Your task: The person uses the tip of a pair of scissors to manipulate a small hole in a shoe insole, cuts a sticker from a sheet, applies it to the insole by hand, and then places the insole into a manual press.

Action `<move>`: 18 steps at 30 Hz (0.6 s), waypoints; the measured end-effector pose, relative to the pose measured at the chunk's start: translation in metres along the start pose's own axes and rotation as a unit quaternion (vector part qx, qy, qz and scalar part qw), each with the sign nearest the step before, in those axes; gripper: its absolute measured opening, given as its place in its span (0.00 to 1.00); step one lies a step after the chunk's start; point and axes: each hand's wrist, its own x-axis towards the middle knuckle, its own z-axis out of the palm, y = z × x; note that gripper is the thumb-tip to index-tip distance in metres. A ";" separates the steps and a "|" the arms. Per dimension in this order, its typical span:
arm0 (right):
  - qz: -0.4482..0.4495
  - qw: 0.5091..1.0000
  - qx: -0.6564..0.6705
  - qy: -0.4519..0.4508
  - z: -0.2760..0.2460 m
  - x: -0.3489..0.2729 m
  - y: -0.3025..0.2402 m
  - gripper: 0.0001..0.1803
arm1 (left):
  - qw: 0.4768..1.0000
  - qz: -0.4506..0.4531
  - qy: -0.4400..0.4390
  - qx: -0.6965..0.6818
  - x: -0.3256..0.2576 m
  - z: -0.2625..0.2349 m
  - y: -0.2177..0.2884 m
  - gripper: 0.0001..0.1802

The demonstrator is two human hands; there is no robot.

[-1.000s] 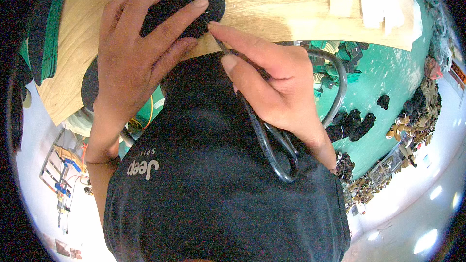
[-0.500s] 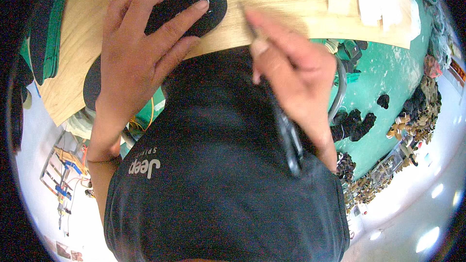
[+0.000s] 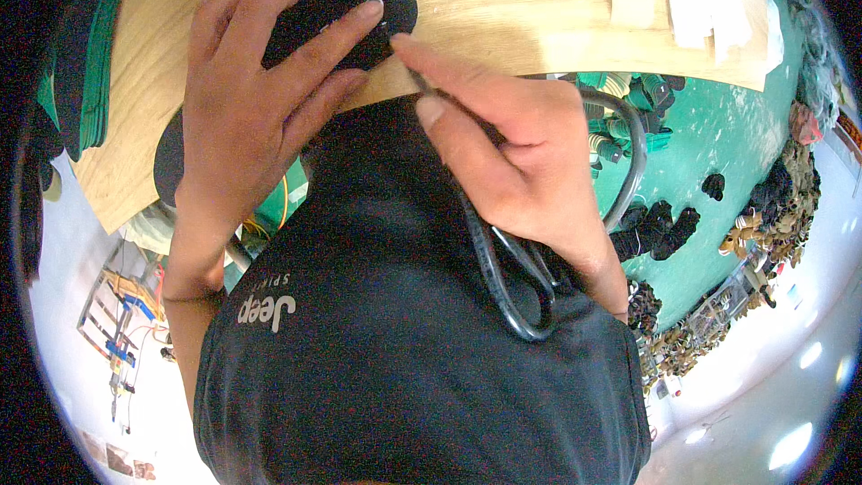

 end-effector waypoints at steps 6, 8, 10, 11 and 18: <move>-0.014 1.000 0.007 -0.014 0.000 0.000 0.001 0.20 | 0.999 0.029 0.027 0.029 -0.004 0.019 -0.011 0.23; -0.013 1.000 0.010 -0.010 -0.001 0.000 0.002 0.20 | 0.998 0.034 0.039 0.028 -0.005 0.022 -0.012 0.23; -0.007 1.000 0.003 0.016 -0.001 0.002 0.000 0.20 | 0.998 0.027 0.043 0.028 -0.005 0.020 -0.010 0.23; -0.009 1.000 -0.003 0.020 -0.001 0.003 0.001 0.20 | 0.999 0.015 0.042 0.006 -0.004 0.016 -0.007 0.23; -0.015 1.000 -0.018 -0.001 0.000 0.002 0.003 0.19 | 0.998 0.014 0.049 -0.020 -0.001 0.016 -0.010 0.22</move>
